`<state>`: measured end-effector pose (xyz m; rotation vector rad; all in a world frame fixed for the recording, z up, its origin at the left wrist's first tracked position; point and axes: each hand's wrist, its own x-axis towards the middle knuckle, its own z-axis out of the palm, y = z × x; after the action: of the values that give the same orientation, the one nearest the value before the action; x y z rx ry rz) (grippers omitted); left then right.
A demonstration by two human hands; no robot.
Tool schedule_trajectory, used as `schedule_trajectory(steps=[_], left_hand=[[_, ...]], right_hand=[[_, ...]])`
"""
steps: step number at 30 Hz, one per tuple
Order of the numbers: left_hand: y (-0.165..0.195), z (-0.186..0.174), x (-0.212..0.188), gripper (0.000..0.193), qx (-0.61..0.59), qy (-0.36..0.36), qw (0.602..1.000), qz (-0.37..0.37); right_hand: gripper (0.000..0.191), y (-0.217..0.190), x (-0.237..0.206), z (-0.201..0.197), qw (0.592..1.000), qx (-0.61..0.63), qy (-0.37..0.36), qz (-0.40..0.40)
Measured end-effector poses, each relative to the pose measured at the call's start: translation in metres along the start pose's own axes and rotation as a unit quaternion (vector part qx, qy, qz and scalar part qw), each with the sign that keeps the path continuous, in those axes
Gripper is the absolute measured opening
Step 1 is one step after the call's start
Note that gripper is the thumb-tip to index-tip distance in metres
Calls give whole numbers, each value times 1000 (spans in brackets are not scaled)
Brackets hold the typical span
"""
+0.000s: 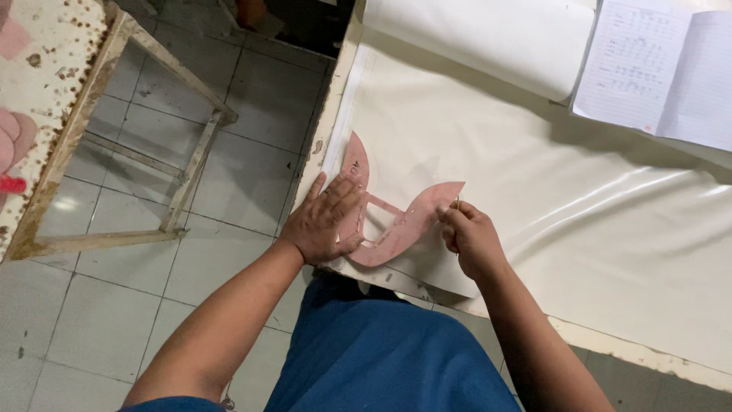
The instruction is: The person flips through a notebook of handwritten notes, then places pink shoe pattern templates on a large sheet of white paper and traces around them with a pen. They retrieve more templates from a plastic bag and position each template on the paper to trace its outline.
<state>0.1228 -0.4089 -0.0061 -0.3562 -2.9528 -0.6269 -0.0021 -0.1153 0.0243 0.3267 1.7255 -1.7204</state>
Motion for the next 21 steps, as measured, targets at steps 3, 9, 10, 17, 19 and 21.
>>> schedule_trajectory(steps=[3,9,10,17,19,21], left_hand=[[-2,0,-2,80,-56,39,997,-38],[-7,3,-2,67,-36,38,998,-33],[-8,3,-2,65,-37,39,998,-26],[-10,0,-1,58,-47,46,998,-16],[-9,-1,0,54,-37,48,998,-15],[-8,-2,1,52,-34,59,998,-9]], right_hand=[[15,-20,-12,-4,997,-8,64,-36],[15,-77,-69,-11,889,-132,229,-374],[16,-78,-74,-5,871,-176,244,-388],[37,-50,-41,21,921,-239,208,-228],[41,-44,-29,6,882,-371,240,-163],[48,-35,-18,-8,844,-456,234,-161]])
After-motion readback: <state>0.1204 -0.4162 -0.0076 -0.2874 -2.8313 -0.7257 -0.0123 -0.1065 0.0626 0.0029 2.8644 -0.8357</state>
